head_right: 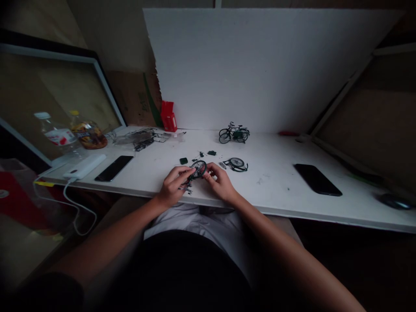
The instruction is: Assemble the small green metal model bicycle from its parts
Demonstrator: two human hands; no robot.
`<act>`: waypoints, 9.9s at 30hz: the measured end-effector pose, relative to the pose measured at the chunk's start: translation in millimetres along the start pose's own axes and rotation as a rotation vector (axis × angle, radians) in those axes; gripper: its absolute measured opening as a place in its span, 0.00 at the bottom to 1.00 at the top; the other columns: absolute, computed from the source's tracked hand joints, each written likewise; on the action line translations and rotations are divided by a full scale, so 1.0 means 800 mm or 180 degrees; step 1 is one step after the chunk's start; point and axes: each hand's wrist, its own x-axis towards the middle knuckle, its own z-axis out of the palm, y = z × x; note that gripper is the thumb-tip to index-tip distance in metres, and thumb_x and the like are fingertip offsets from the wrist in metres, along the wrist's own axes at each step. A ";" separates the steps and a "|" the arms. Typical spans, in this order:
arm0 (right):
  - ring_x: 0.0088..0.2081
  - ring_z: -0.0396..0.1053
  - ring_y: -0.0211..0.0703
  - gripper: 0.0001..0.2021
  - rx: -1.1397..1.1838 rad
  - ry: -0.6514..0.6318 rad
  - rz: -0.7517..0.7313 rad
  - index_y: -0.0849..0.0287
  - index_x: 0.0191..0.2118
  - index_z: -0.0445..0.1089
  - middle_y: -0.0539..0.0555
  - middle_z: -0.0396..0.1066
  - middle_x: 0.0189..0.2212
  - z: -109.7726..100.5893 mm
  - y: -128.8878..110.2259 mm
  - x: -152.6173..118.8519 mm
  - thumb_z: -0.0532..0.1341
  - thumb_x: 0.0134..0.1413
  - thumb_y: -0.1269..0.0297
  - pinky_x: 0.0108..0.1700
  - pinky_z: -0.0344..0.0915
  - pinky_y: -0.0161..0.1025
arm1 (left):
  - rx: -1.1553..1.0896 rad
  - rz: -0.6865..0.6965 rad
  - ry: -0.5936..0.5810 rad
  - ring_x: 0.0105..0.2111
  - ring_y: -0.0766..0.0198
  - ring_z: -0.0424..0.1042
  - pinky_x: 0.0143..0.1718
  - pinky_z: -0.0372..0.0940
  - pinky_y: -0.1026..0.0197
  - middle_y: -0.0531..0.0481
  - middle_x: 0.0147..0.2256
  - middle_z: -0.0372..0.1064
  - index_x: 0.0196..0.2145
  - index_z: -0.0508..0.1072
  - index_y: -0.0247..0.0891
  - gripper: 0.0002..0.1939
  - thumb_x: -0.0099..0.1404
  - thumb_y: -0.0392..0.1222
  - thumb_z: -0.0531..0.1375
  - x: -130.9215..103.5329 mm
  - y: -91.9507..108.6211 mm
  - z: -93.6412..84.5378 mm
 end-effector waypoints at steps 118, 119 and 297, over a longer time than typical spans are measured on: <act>0.29 0.60 0.40 0.20 0.1154 -0.0275 0.0962 0.54 0.36 0.68 0.48 0.64 0.29 -0.003 -0.006 0.009 0.64 0.63 0.41 0.34 0.62 0.38 | -0.0264 0.0102 -0.0494 0.64 0.45 0.64 0.63 0.68 0.38 0.31 0.62 0.58 0.76 0.49 0.41 0.41 0.71 0.26 0.56 -0.006 -0.005 0.017; 0.28 0.58 0.40 0.21 0.1118 -0.0282 0.0980 0.54 0.34 0.67 0.48 0.63 0.28 -0.003 -0.005 0.009 0.63 0.64 0.40 0.32 0.61 0.38 | -0.0251 0.0119 -0.0520 0.64 0.45 0.64 0.64 0.68 0.38 0.31 0.62 0.58 0.76 0.48 0.41 0.41 0.71 0.27 0.56 -0.007 -0.005 0.017; 0.26 0.55 0.39 0.27 0.0112 0.0118 0.0559 0.55 0.27 0.57 0.47 0.56 0.24 -0.002 -0.011 -0.002 0.50 0.73 0.40 0.30 0.56 0.39 | -0.0931 -0.1042 0.0030 0.58 0.53 0.75 0.62 0.71 0.45 0.39 0.56 0.75 0.60 0.75 0.39 0.19 0.72 0.35 0.62 0.029 0.061 0.008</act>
